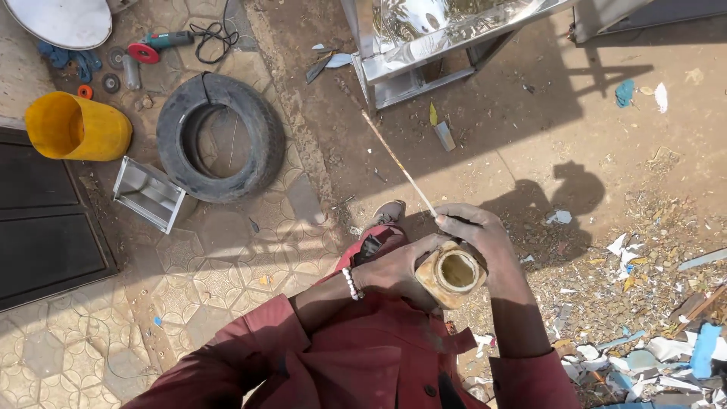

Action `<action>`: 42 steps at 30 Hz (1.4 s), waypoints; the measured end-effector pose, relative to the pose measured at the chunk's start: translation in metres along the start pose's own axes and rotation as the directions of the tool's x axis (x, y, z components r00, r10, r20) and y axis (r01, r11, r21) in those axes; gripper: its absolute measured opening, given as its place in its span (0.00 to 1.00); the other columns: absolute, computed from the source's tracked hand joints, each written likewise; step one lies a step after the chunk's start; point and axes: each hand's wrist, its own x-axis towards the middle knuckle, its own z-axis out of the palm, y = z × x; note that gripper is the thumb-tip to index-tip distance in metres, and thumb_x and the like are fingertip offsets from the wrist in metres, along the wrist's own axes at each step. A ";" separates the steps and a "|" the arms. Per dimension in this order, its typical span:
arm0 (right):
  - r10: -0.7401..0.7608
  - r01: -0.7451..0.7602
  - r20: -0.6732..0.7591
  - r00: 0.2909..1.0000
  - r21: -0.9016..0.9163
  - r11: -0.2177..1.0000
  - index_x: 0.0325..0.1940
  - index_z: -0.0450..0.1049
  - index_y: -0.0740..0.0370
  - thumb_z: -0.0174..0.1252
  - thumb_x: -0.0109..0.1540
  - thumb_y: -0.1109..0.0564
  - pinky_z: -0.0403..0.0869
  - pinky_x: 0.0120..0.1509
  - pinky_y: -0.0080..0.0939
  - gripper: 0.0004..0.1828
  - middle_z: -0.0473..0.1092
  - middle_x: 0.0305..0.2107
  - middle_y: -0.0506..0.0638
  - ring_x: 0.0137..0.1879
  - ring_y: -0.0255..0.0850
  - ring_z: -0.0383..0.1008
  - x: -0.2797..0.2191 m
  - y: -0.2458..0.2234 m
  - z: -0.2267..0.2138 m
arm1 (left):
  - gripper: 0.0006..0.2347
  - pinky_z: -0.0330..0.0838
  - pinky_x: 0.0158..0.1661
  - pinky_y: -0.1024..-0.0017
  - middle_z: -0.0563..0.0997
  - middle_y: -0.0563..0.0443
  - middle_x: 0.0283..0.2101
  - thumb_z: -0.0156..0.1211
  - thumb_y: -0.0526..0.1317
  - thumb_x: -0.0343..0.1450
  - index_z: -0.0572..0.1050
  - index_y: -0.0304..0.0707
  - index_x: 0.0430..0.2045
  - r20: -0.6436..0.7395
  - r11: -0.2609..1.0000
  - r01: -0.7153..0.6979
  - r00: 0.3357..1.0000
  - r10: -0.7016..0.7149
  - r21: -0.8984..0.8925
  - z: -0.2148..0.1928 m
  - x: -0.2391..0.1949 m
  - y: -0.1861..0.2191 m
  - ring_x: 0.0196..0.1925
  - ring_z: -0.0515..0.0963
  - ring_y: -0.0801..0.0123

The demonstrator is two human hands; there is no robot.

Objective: Applying a liquid substance to the joints and edges of a polished metal frame using a thin applicator stick.

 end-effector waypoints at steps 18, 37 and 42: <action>0.048 -0.046 -0.069 0.996 0.024 0.999 0.43 0.84 0.62 0.73 0.56 0.62 0.79 0.47 0.36 0.12 0.78 0.36 0.54 0.42 0.34 0.76 0.164 -0.056 -0.146 | 0.45 0.74 0.60 0.53 0.74 0.39 0.55 0.85 0.34 0.47 0.66 0.37 0.62 -0.115 0.960 0.015 0.992 -0.049 -0.280 -0.022 0.223 0.026 0.61 0.74 0.52; 0.011 0.005 0.112 0.994 -0.139 0.990 0.51 0.82 0.56 0.64 0.67 0.47 0.81 0.47 0.41 0.14 0.77 0.31 0.56 0.40 0.40 0.79 0.292 -0.120 -0.271 | 0.42 0.68 0.63 0.51 0.74 0.37 0.53 0.83 0.34 0.49 0.67 0.30 0.60 -0.469 0.995 -0.083 0.882 0.048 -0.053 -0.021 0.348 0.046 0.60 0.72 0.49; -0.007 0.029 0.138 0.990 -0.158 0.987 0.50 0.80 0.62 0.63 0.67 0.53 0.80 0.48 0.41 0.12 0.76 0.32 0.59 0.41 0.45 0.80 0.328 -0.122 -0.349 | 0.46 0.67 0.65 0.62 0.77 0.45 0.56 0.87 0.36 0.46 0.68 0.41 0.62 -0.649 0.999 -0.019 0.761 -0.013 -0.043 0.003 0.400 0.037 0.61 0.74 0.61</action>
